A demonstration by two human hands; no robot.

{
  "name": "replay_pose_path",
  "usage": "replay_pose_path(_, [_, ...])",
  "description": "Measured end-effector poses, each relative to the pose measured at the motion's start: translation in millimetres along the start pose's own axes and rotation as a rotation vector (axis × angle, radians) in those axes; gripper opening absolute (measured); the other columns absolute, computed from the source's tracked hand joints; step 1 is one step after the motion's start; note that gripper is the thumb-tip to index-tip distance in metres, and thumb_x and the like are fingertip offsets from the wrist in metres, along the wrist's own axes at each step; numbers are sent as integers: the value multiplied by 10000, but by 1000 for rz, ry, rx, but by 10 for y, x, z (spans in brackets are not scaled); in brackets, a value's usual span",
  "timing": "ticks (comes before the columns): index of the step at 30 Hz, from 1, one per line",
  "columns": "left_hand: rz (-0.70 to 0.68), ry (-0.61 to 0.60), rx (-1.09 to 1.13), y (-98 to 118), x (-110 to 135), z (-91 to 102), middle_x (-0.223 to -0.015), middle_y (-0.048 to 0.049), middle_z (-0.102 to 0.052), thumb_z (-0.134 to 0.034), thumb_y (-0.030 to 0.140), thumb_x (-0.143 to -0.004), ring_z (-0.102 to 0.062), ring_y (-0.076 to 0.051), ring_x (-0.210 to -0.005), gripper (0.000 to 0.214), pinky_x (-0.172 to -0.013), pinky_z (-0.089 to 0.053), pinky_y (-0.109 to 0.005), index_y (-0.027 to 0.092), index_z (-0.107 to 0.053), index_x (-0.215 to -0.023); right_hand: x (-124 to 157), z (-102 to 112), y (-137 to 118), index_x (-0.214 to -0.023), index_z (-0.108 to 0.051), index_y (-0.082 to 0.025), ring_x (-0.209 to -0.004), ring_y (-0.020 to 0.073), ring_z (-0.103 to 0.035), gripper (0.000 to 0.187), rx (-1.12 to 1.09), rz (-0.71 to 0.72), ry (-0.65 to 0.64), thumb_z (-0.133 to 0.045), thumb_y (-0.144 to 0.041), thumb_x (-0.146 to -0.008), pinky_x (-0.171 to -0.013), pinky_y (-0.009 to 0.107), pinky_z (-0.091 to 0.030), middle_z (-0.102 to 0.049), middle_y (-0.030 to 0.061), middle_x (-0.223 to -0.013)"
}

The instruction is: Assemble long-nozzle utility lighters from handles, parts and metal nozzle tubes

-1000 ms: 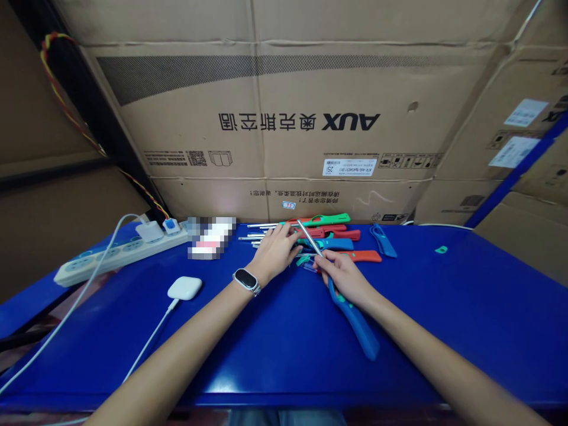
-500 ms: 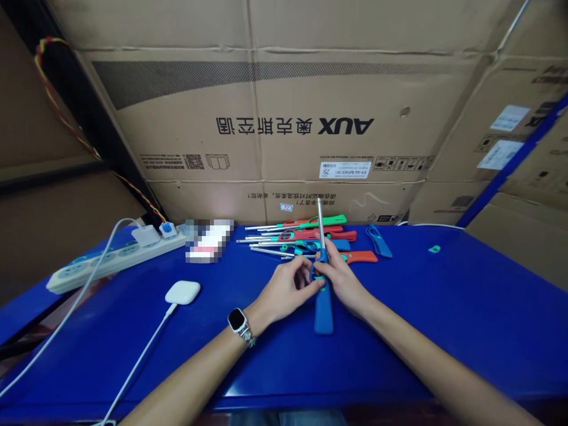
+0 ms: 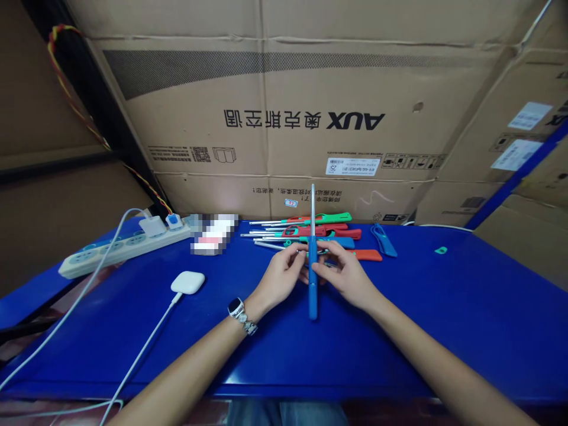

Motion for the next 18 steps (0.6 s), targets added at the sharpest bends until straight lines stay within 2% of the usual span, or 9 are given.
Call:
replay_pose_path(2, [21,-40,46,23,9,-27,-882,-55,-708,-607,501,-885,-673,-125,-639,402,-623,-585,-245,161,-652,-1095,-5,29,-12,-1185,-633,-227,-827,164,-568,414,10,3,13,-699,-351,-796,-594,263,-547,-535,65,-1054])
replay_pose_path(5, [45,-82,58,52,15,-50,-918,-63,-709,-726,467,-808,-708,-152,-719,442,-664,-597,-255,159,-639,-1114,-13,58,-33,-1191,-649,-226,-845,177,-587,413,21,-2,7,-684,-359,-801,-608,282,-559,-552,69,-1055])
replay_pose_path(9, [121,-66,93,21,9,-21,-883,-51,-697,-779,455,-755,-718,-166,-707,473,-647,-604,-274,150,-628,-1084,-24,76,-77,-1179,-677,-223,-915,193,-619,393,56,40,1,-686,-331,-801,-786,349,-567,-611,64,-1049])
replay_pose_path(13, [155,-33,102,-4,-9,26,-906,-50,-688,-822,396,-703,-705,-147,-683,412,-653,-606,-276,126,-650,-963,-22,38,-86,-1198,-688,-216,-1006,216,-637,411,90,47,-33,-694,-294,-794,-948,409,-512,-670,66,-1074])
replay_pose_path(18, [177,-26,115,-31,-23,37,-876,-49,-696,-811,275,-676,-695,-138,-657,300,-661,-598,-275,116,-664,-883,-5,14,-96,-1223,-685,-208,-1069,231,-642,425,123,44,-41,-689,-262,-801,-995,417,-487,-666,77,-1149])
Point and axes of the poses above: each hand's wrist, its own x-axis away from the middle knuckle, its own z-axis out of the back of the hand, y = z × x, the point moved 7 cm from there along -x, towards the middle knuckle
